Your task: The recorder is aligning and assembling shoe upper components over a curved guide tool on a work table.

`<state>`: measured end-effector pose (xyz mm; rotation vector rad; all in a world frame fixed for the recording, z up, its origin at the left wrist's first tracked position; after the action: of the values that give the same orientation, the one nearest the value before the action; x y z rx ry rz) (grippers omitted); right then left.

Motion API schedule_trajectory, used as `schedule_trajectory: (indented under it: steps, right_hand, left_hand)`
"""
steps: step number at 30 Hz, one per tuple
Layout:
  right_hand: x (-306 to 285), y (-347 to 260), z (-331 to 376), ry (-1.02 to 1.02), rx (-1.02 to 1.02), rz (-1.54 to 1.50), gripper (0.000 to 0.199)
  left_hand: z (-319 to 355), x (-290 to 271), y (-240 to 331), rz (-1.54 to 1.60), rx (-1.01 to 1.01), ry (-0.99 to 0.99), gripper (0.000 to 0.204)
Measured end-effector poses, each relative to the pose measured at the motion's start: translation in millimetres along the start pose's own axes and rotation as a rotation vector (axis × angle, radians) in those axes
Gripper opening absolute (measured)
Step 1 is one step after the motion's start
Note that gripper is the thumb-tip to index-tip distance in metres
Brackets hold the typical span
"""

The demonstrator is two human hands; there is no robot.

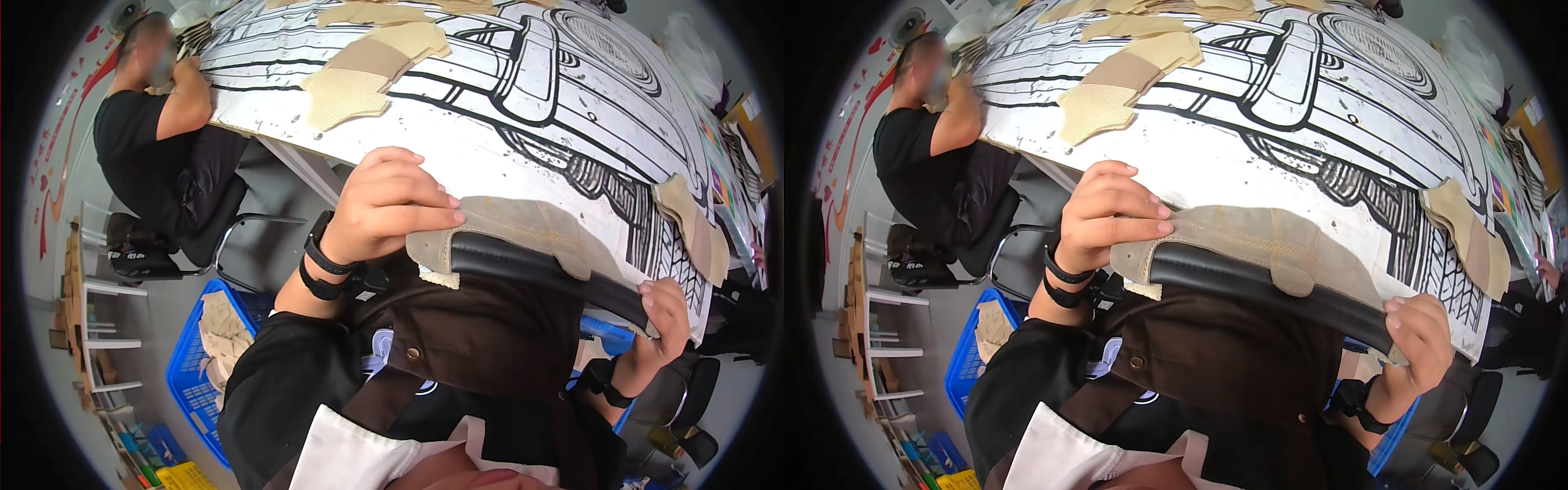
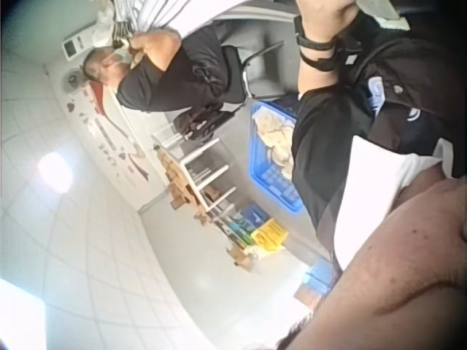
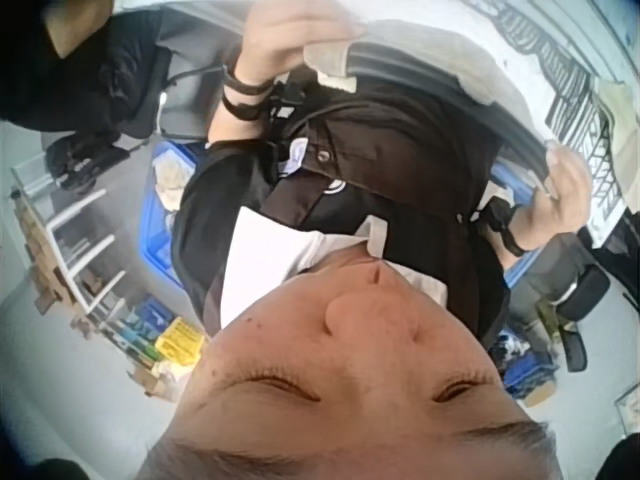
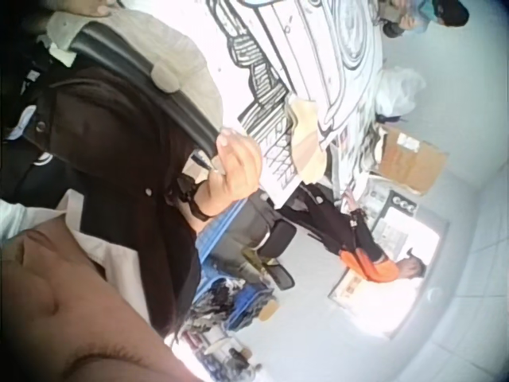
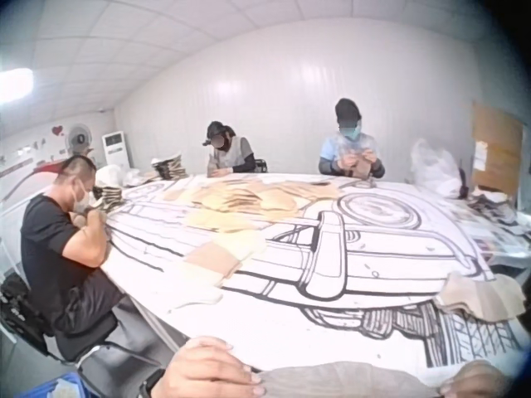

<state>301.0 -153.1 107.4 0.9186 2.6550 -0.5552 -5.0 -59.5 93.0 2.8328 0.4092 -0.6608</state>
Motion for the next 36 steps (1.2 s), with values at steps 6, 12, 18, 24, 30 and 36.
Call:
schedule_trajectory:
  steps: [6, 12, 18, 24, 30, 36]
  right_hand:
    - [-4, 2, -7, 0.042, 0.033, 0.121, 0.032]
    - [20, 17, -13, 0.112, 0.013, 0.133, 0.028]
    - [22, 16, -12, 0.117, 0.020, 0.145, 0.023]
    - [24, 17, -15, 0.134, 0.168, 0.008, 0.021]
    - [3, 47, -10, 0.262, 0.733, -0.245, 0.031]
    - [0, 60, -33, 0.329, 0.729, -0.420, 0.033]
  left_hand:
    - [-7, -4, 6, -0.098, 0.015, 0.102, 0.018]
    - [13, -14, 1, -0.275, -0.014, 0.273, 0.010]
    - [20, -16, -2, -0.268, -0.002, 0.366, 0.007]
    - [10, -18, -3, -0.216, -0.048, 0.303, 0.020]
    - [-3, -6, -35, 0.377, -0.826, 0.140, 0.057]
    - [-38, -22, -31, 0.523, -0.595, 0.312, 0.049]
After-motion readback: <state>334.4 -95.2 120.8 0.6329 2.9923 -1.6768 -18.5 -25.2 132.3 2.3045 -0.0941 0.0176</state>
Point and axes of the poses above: each hand's wrist, its own z-axis away from the middle knuckle, its own x-axis out of the palm, y = z × x, the point moved 6 cm from there along -z, towards the middle knuckle, and after that the axes turned 10 degrees about y, right-handed, at the moved point
